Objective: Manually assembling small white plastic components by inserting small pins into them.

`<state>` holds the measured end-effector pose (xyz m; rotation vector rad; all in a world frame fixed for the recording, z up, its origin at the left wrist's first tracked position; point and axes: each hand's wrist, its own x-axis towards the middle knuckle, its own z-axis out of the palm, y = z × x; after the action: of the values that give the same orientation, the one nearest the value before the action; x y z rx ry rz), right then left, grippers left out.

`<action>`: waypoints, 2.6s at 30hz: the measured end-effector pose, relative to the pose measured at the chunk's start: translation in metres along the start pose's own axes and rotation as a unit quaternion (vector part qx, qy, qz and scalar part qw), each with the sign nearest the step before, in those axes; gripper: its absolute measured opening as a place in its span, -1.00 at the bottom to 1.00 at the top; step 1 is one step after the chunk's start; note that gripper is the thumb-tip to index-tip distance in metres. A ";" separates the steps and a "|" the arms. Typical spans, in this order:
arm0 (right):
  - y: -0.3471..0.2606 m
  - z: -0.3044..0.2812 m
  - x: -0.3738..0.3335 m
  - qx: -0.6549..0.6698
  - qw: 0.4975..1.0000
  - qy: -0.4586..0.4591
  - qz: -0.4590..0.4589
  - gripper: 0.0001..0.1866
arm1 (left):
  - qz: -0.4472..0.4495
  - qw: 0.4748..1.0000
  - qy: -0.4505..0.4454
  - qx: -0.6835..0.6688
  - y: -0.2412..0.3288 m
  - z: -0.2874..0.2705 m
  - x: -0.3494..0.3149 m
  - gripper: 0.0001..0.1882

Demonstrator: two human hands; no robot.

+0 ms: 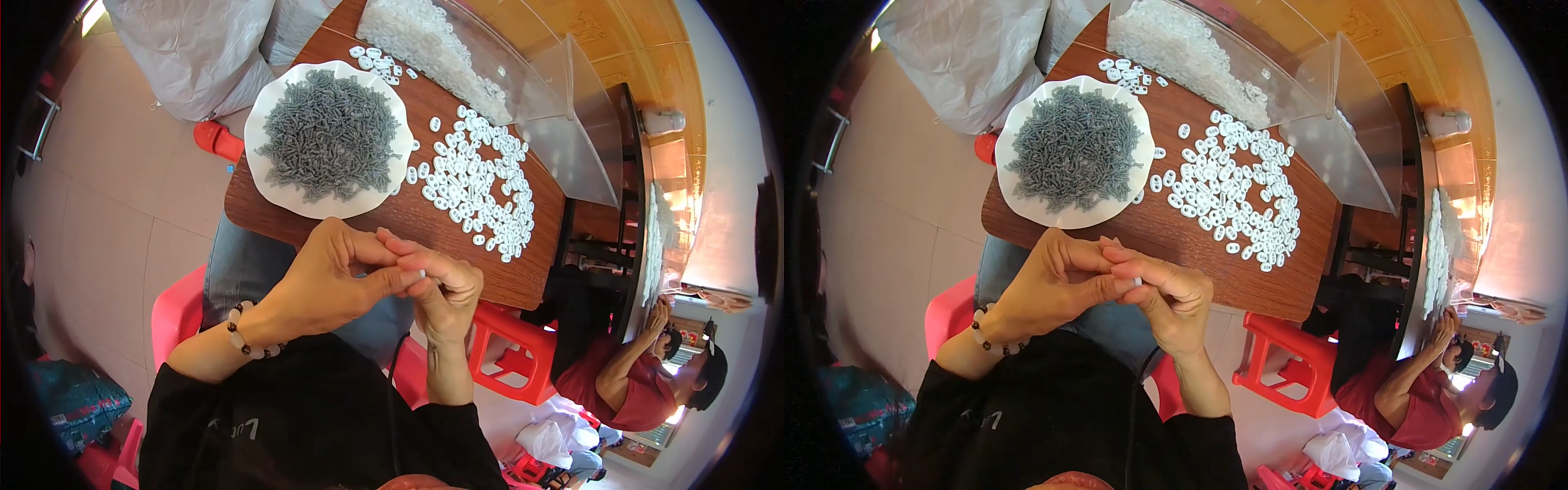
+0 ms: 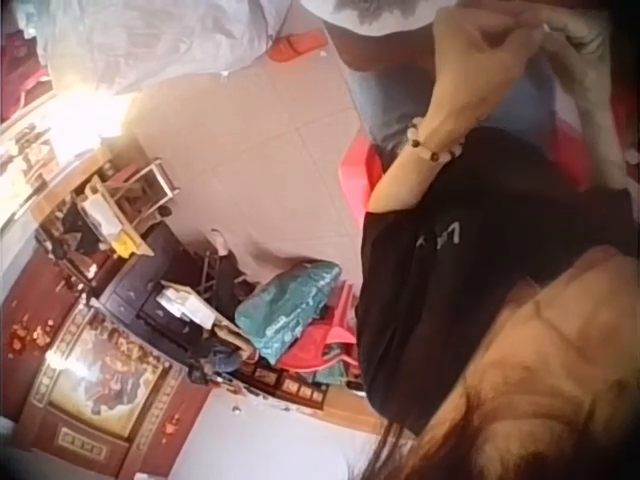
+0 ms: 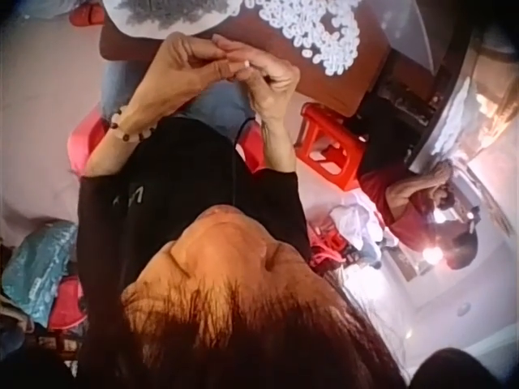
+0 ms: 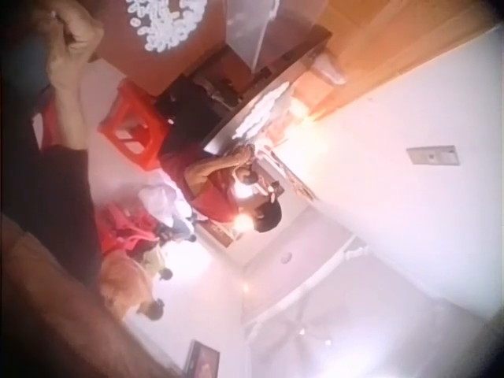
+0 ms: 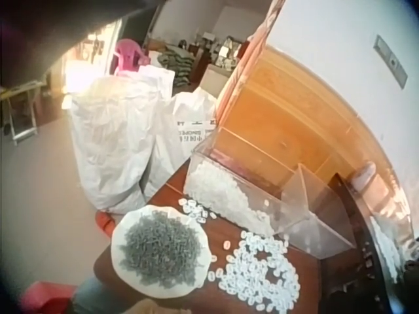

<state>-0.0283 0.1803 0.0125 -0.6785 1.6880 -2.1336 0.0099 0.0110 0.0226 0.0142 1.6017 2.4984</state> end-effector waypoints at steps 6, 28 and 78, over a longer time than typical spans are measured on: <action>0.009 -0.014 0.003 0.022 0.996 0.031 0.080 -0.52 | -0.029 0.997 0.010 -0.073 -0.009 0.002 0.013 -0.80; -0.012 -0.026 0.013 -0.025 0.997 -0.018 0.064 -0.50 | -0.068 0.985 0.012 -0.160 -0.018 0.007 0.027 -0.74; -0.071 -0.061 0.015 -0.192 0.977 -0.006 0.087 -0.71 | -0.068 0.953 -0.038 -0.291 -0.037 0.056 0.042 -0.74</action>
<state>-0.0729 0.2383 0.0725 -0.6153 2.0942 -1.6969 -0.0204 0.0827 0.0094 -0.0720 0.7573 2.7124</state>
